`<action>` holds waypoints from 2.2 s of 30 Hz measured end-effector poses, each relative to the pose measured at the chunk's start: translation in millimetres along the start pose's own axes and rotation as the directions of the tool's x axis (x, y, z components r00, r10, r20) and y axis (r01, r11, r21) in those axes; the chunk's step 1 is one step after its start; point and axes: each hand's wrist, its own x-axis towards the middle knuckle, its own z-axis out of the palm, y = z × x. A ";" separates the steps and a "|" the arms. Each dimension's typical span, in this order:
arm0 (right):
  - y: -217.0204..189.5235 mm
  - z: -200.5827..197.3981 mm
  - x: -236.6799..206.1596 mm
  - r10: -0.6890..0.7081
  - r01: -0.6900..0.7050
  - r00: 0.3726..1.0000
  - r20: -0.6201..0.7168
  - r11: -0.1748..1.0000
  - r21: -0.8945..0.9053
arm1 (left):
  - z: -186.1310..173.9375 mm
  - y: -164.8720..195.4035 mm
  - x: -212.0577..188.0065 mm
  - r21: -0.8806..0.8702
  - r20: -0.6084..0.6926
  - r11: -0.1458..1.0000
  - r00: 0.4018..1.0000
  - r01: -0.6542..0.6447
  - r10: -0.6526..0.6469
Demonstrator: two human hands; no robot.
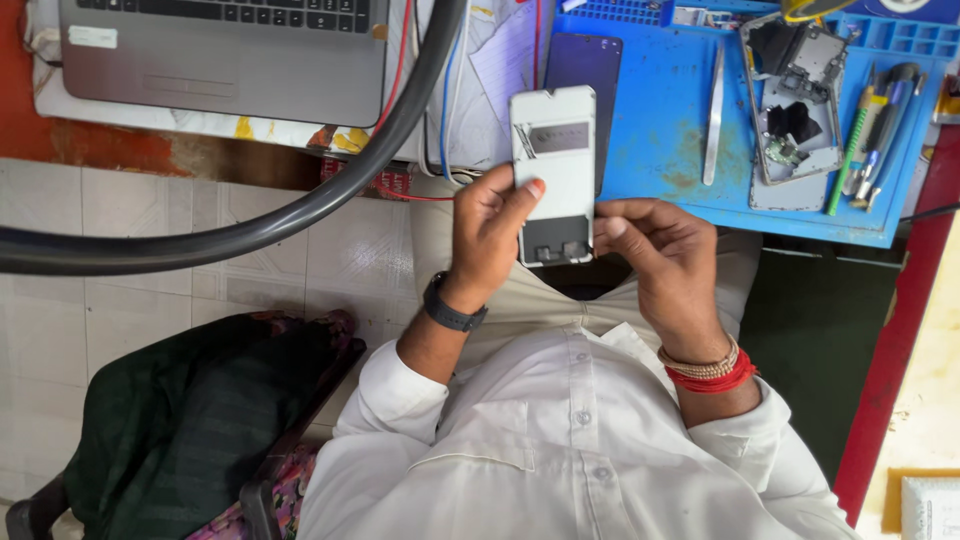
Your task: The person pries open the back cover of a smartphone using a metal pry tool, works around the battery and internal components, removes the back panel and battery, and handles the exposed internals and small parts on the repair mat.
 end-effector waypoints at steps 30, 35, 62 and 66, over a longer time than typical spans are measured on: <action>-4.7 -2.8 8.3 -0.228 0.178 0.955 -0.193 0.953 -0.246 | -77.0 39.3 53.5 0.751 -0.054 0.629 0.930 -0.203 0.365; 0.4 0.1 10.7 -0.310 0.242 0.938 -0.152 0.904 -0.353 | -76.5 41.5 56.7 0.783 -0.136 0.621 0.967 -0.028 0.215; 8.2 1.7 12.1 -0.353 0.250 0.927 -0.123 0.830 -0.498 | -67.4 36.6 54.5 0.800 -0.011 0.554 0.916 -0.232 0.400; 6.0 -2.1 11.3 -0.373 0.253 0.917 -0.140 0.817 -0.518 | -57.8 28.1 71.6 0.861 -0.138 0.509 0.960 -0.005 0.243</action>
